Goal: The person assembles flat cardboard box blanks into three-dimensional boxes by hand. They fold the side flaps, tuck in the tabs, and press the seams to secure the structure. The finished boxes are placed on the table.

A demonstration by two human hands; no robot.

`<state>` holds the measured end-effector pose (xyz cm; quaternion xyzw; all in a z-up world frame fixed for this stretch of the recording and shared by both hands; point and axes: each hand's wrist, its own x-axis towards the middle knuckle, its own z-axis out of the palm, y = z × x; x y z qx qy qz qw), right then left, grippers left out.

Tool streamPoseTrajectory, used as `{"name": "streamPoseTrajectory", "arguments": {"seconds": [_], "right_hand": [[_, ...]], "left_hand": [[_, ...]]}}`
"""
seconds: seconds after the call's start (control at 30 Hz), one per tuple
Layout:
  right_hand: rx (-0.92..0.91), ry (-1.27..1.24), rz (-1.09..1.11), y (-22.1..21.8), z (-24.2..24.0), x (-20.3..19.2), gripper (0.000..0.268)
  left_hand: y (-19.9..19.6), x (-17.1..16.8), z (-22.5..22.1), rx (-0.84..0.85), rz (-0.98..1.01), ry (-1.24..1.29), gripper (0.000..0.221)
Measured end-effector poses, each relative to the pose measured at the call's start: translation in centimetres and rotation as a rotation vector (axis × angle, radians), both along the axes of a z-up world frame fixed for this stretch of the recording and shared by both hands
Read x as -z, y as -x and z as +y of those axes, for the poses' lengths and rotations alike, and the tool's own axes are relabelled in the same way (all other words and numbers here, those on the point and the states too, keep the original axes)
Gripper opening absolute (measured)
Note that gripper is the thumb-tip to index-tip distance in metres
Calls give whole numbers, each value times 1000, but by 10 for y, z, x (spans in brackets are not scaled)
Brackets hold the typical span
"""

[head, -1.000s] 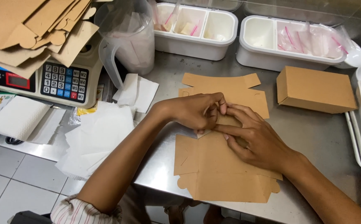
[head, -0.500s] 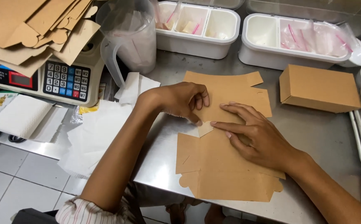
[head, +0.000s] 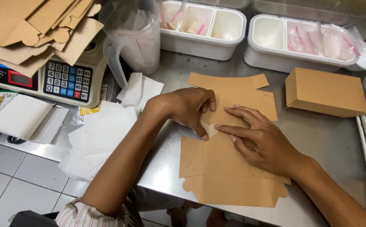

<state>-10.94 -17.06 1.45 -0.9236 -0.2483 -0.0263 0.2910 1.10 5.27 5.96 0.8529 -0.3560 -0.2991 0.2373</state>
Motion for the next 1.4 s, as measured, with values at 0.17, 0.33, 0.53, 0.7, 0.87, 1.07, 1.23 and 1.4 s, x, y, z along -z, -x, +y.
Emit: {"name": "streamPoseTrajectory", "arguments": {"seconds": [0.17,0.33,0.53,0.7,0.87,1.07,1.23,1.4], "right_hand": [[-117,44,-164,-3,-9,15,42],[-109,46,-167,-3,-9,15,42],[-132,38,-201,-4,-8,14,40],[-110,46,-157,-2,-9,13,41],[-112,45,-135,-2,-9,13,42],[-108,55,-139,-2,-10,13,42],[-116,49,-162,-2,-9,13,43],[-116,53,-155,-2,-9,13,41]], "left_hand": [[-2,8,-2,-9,1,-157,79],[-9,8,2,-118,87,-112,66],[-20,21,6,-93,169,35,55],[-27,26,10,-105,248,79,46],[-28,25,10,-105,272,66,40],[-21,22,6,-125,205,34,41],[-15,18,2,-131,139,-23,51],[-5,10,-3,-120,57,-117,66]]}}
